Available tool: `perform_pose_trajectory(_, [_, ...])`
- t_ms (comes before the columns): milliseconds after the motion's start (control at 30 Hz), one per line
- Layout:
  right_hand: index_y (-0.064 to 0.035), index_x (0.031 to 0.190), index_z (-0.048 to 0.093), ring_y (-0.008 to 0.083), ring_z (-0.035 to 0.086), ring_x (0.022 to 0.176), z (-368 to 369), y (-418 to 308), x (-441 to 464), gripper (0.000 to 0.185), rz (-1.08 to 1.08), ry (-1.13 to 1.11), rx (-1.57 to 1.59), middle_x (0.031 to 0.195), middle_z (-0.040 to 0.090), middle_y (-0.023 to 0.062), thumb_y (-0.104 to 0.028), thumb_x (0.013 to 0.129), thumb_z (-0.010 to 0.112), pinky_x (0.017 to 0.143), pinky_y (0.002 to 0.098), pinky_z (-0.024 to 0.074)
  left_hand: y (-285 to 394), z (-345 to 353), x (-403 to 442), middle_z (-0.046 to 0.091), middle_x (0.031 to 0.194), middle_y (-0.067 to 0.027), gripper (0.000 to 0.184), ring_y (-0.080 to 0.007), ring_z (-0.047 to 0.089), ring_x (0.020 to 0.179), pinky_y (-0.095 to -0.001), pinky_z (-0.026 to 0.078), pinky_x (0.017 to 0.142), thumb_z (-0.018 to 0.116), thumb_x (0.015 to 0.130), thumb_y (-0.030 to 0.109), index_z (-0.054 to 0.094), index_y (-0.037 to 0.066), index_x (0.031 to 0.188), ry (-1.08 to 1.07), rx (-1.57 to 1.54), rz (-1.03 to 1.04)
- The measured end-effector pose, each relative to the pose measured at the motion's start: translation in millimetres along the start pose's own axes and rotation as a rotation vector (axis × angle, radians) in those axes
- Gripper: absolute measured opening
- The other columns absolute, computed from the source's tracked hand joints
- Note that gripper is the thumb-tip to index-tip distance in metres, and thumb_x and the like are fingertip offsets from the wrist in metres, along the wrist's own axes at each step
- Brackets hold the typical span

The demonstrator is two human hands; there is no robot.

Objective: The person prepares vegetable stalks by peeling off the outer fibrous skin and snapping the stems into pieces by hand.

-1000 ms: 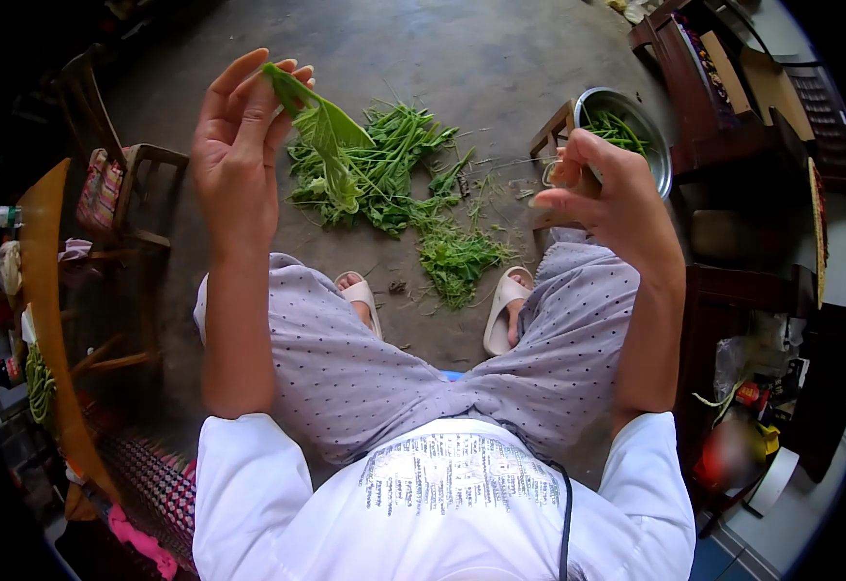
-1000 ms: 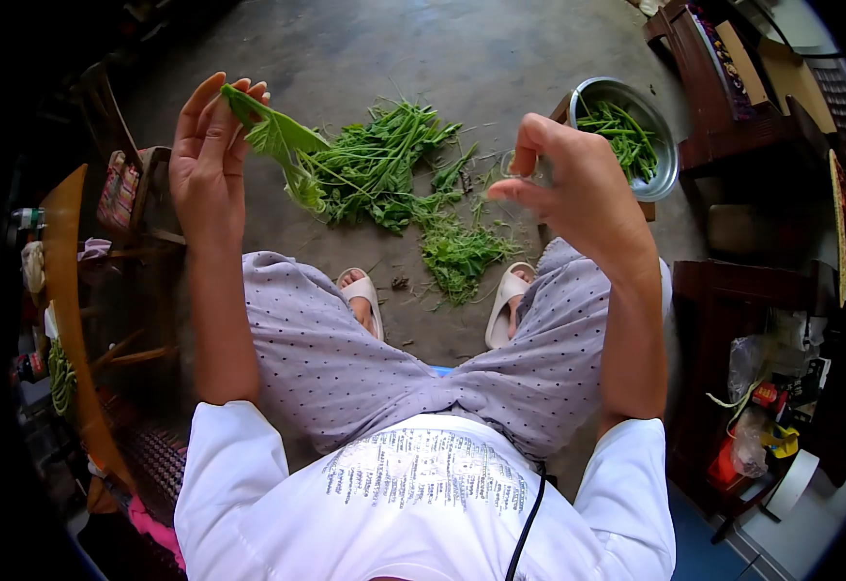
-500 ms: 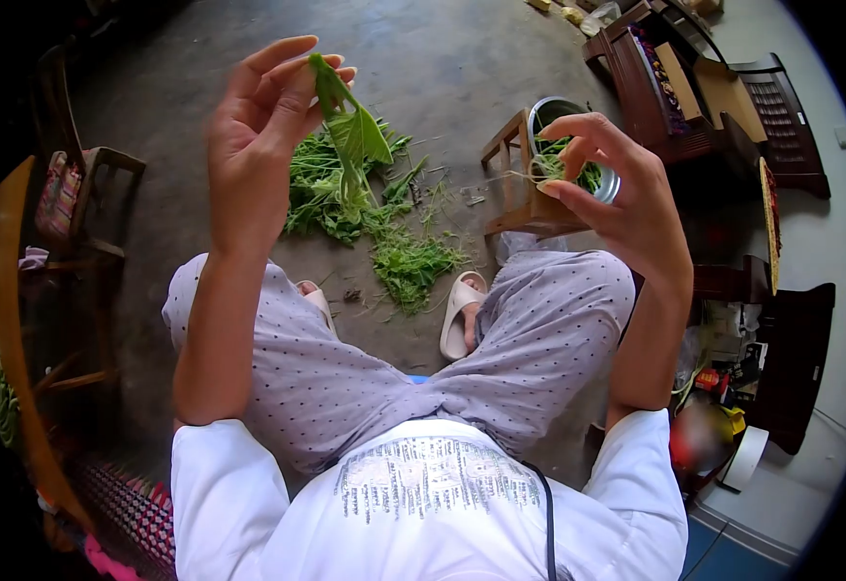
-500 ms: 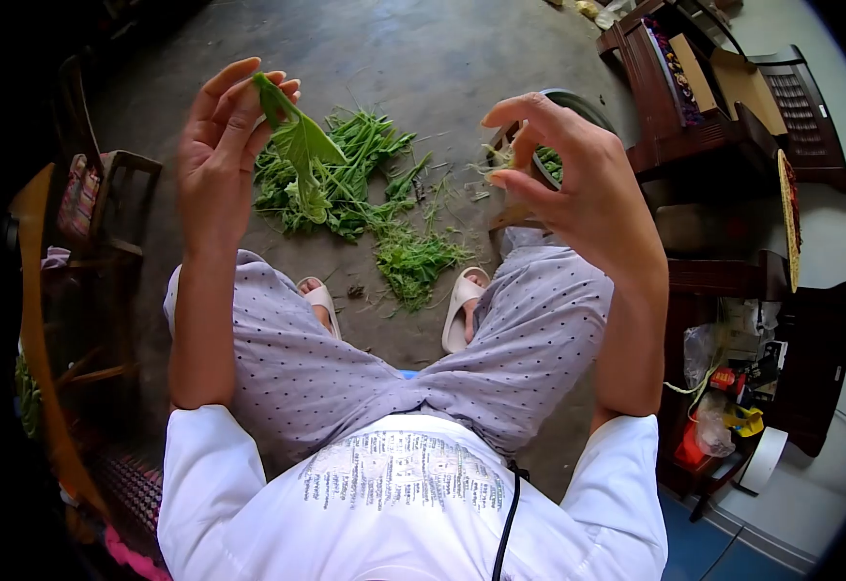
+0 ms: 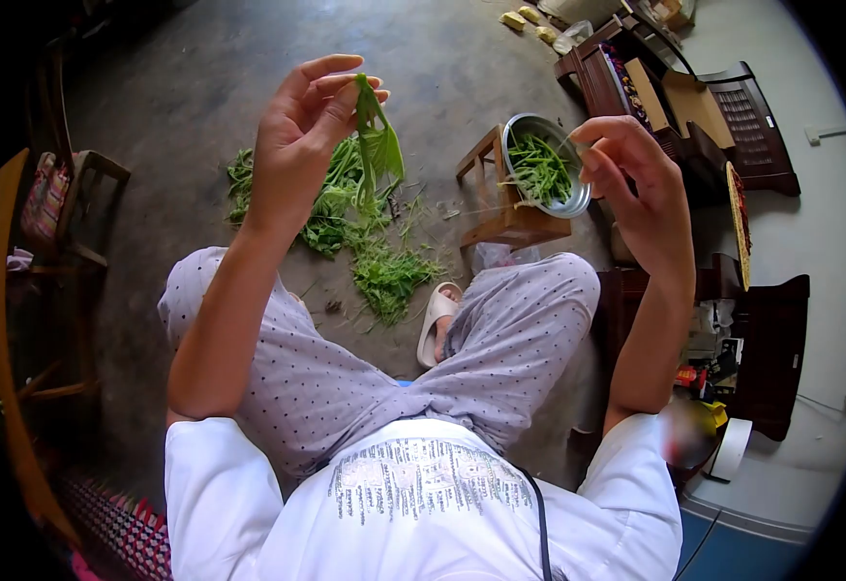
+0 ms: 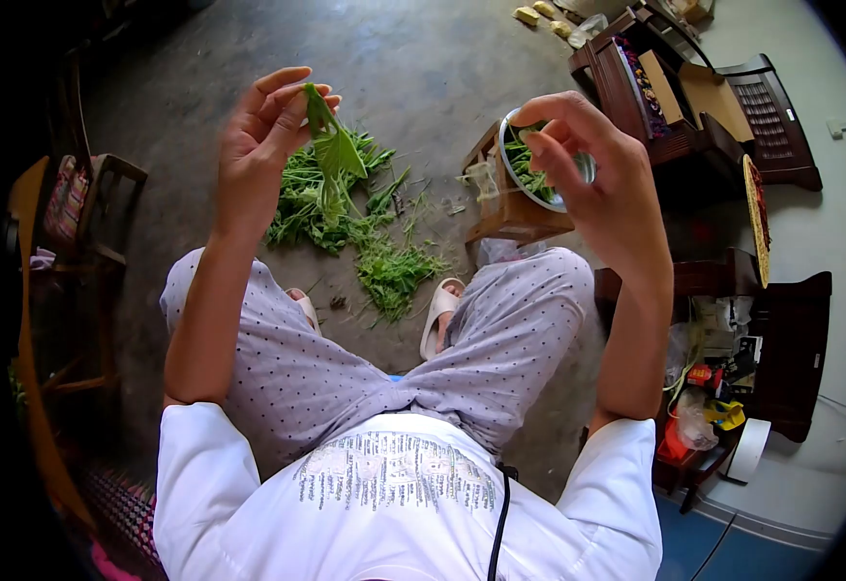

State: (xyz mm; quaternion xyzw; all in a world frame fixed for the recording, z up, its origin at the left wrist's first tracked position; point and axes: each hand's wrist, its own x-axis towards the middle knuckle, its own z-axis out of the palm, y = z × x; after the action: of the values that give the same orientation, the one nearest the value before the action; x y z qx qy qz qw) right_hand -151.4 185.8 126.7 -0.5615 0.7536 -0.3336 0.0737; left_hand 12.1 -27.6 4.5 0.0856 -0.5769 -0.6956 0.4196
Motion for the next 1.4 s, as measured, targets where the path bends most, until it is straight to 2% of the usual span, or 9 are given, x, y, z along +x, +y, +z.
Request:
perform_pose_trajectory(167, [-0.0060,0.103,0.059,0.0070,0.052,0.065,-7,-10,-6,0.026,-0.039,-0.032,-0.125,0.086,0.059,0.0028,0.002,0.078,0.062,0.060,0.0235,0.0442,-7,0,-4,0.063,0.106,-0.0112,0.027,-0.0203,0.062,0.100,-0.0325,0.051,0.089,0.053,0.095,0.014,0.051,0.003,0.120,-0.056,0.006,0.025])
perform_pose_trajectory(333, [-0.0113,0.123,0.054,0.0132,0.057,0.072,-6,-32,-13,0.052,-0.174,-0.033,-0.132,0.133,0.045,0.0097,0.001,0.074,0.065,0.069,0.0278,0.0486,-18,1,-2,0.063,0.104,-0.0108,0.027,-0.0201,0.062,0.100,-0.0323,0.051,0.088,0.053,0.094,0.012,0.050,0.003,0.120,-0.104,-0.066,0.013])
perform_pose_trajectory(467, [-0.0142,0.127,0.053,0.0171,0.061,0.079,-11,-44,-21,0.056,-0.202,0.035,-0.212,0.131,0.050,0.0115,-0.004,0.075,0.069,0.075,0.0295,0.0495,-27,0,0,0.063,0.103,-0.0108,0.027,-0.0204,0.062,0.100,-0.0325,0.051,0.088,0.052,0.094,0.011,0.049,0.002,0.120,-0.111,-0.041,-0.014])
perform_pose_trajectory(700, [-0.0033,0.097,0.065,0.0174,0.061,0.079,-39,-43,-25,0.019,-0.328,0.164,-0.522,0.097,0.067,0.0069,-0.010,0.080,0.069,0.072,0.0284,0.0476,-38,2,1,0.062,0.104,-0.0116,0.027,-0.0210,0.062,0.100,-0.0326,0.051,0.088,0.051,0.095,0.010,0.049,0.002,0.120,-0.163,-0.019,-0.078])
perform_pose_trajectory(800, [-0.0023,0.090,0.061,0.0136,0.059,0.080,-27,-34,-27,0.015,-0.113,0.360,-0.230,0.086,0.063,0.0047,-0.009,0.080,0.070,0.072,0.0278,0.0465,-28,8,-2,0.062,0.104,-0.0115,0.026,-0.0219,0.061,0.101,-0.0332,0.050,0.090,0.050,0.095,0.011,0.048,0.002,0.120,-0.230,-0.081,-0.069])
perform_pose_trajectory(967, [-0.0017,0.095,0.065,0.0196,0.062,0.084,43,16,-8,0.017,-0.128,0.038,0.033,0.089,0.066,0.0098,-0.014,0.083,0.068,0.077,0.0303,0.0462,-21,18,-10,0.061,0.106,-0.0113,0.027,-0.0236,0.060,0.104,-0.0349,0.048,0.093,0.047,0.096,0.011,0.047,0.003,0.121,-0.310,-0.450,-0.202])
perform_pose_trajectory(1067, [0.0011,0.101,0.063,0.0101,0.060,0.085,85,30,-1,0.019,-0.024,-0.051,0.346,0.092,0.065,0.0063,-0.014,0.090,0.061,0.076,0.0239,0.0466,-19,25,-14,0.060,0.107,-0.0118,0.027,-0.0245,0.058,0.108,-0.0347,0.047,0.094,0.046,0.096,0.009,0.046,0.004,0.122,-0.288,-0.427,-0.246])
perform_pose_trajectory(1300, [0.0025,0.094,0.061,0.0117,0.062,0.082,115,48,13,0.018,0.230,-0.044,1.007,0.087,0.065,0.0059,-0.012,0.085,0.066,0.075,0.0242,0.0495,-29,30,-10,0.060,0.110,-0.0121,0.026,-0.0265,0.056,0.113,-0.0355,0.047,0.095,0.044,0.096,0.007,0.047,0.006,0.122,-0.235,-0.344,-0.219])
perform_pose_trajectory(1400, [0.0017,0.093,0.061,0.0121,0.062,0.080,113,53,14,0.015,0.266,-0.055,1.019,0.087,0.064,0.0047,-0.010,0.086,0.065,0.075,0.0252,0.0495,-20,41,-11,0.061,0.110,-0.0114,0.023,-0.0234,0.057,0.110,-0.0329,0.047,0.093,0.047,0.095,0.007,0.049,0.004,0.118,-0.183,-0.312,-0.249])
